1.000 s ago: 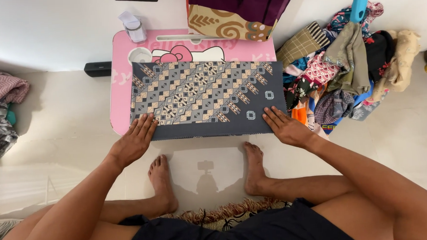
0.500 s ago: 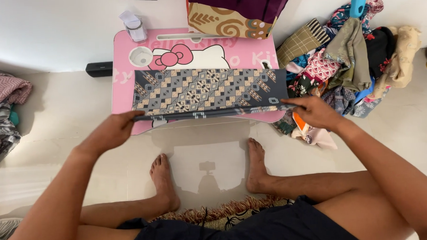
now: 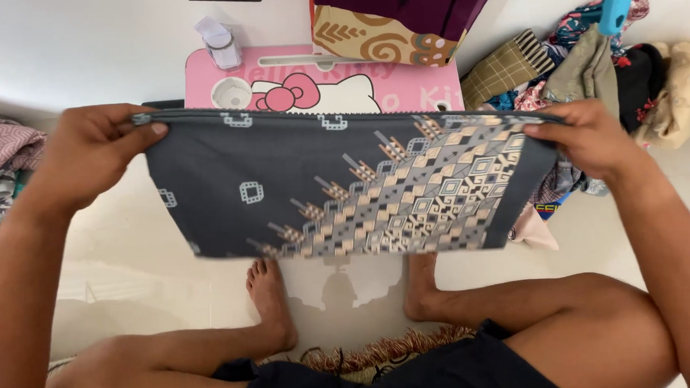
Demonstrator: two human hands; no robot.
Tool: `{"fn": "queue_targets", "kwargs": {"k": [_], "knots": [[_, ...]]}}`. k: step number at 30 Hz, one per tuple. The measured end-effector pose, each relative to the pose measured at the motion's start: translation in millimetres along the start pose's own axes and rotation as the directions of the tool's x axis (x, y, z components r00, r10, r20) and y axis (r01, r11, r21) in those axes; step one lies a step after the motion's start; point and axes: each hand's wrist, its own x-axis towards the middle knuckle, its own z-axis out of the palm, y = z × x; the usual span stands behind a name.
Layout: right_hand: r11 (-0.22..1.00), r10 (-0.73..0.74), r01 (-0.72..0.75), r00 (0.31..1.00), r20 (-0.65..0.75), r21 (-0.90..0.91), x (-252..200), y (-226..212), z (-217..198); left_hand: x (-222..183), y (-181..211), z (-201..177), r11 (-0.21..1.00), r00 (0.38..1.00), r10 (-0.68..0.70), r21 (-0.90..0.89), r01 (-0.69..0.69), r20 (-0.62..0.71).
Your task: Folding a patterned cloth on a small table and cleaning it with a lint roller.
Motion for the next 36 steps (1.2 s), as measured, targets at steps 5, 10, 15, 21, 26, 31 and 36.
{"fn": "queue_targets", "kwargs": {"k": [5, 10, 15, 21, 26, 31, 36], "knots": [[0.965, 0.203, -0.215, 0.975, -0.094, -0.149, 74.5, 49.0, 46.4, 80.9, -100.9, 43.0, 0.986, 0.987, -0.142, -0.078, 0.148, 0.068], [0.962, 0.183, -0.210, 0.970, -0.160, -0.174, 141.7, 118.6, 59.5, 134.2, -179.8, 83.0, 0.975, 0.974, -0.222, 0.001, 0.222, 0.034], [0.957, 0.090, -0.147, 0.970, -0.226, -0.250, 170.6, 112.9, 76.5, 160.7, -202.0, 83.5, 0.892, 0.986, -0.130, 0.421, 0.164, -0.109], [0.934, -0.116, -0.017, 0.931, -0.346, -0.358, 198.2, 134.3, 78.6, 190.1, -222.7, 88.0, 0.886, 0.969, 0.002, 0.449, 0.112, -0.247], [0.722, -0.535, 0.249, 0.793, -0.292, -0.646, 185.4, 105.8, 94.0, 169.4, -187.6, 92.1, 0.774, 0.930, 0.197, 0.631, 0.047, -0.311], [0.516, -0.700, 0.463, 0.713, -0.044, -0.721, 147.8, 83.7, 132.1, 118.5, -152.3, 114.7, 0.501, 0.770, 0.628, 0.817, -0.285, -0.116], [0.600, -0.170, 0.209, 0.977, 0.132, -0.772, 124.6, 95.6, 167.3, 85.9, -183.1, 151.4, 0.557, 0.938, 0.315, 0.772, -0.305, 0.143]]}}
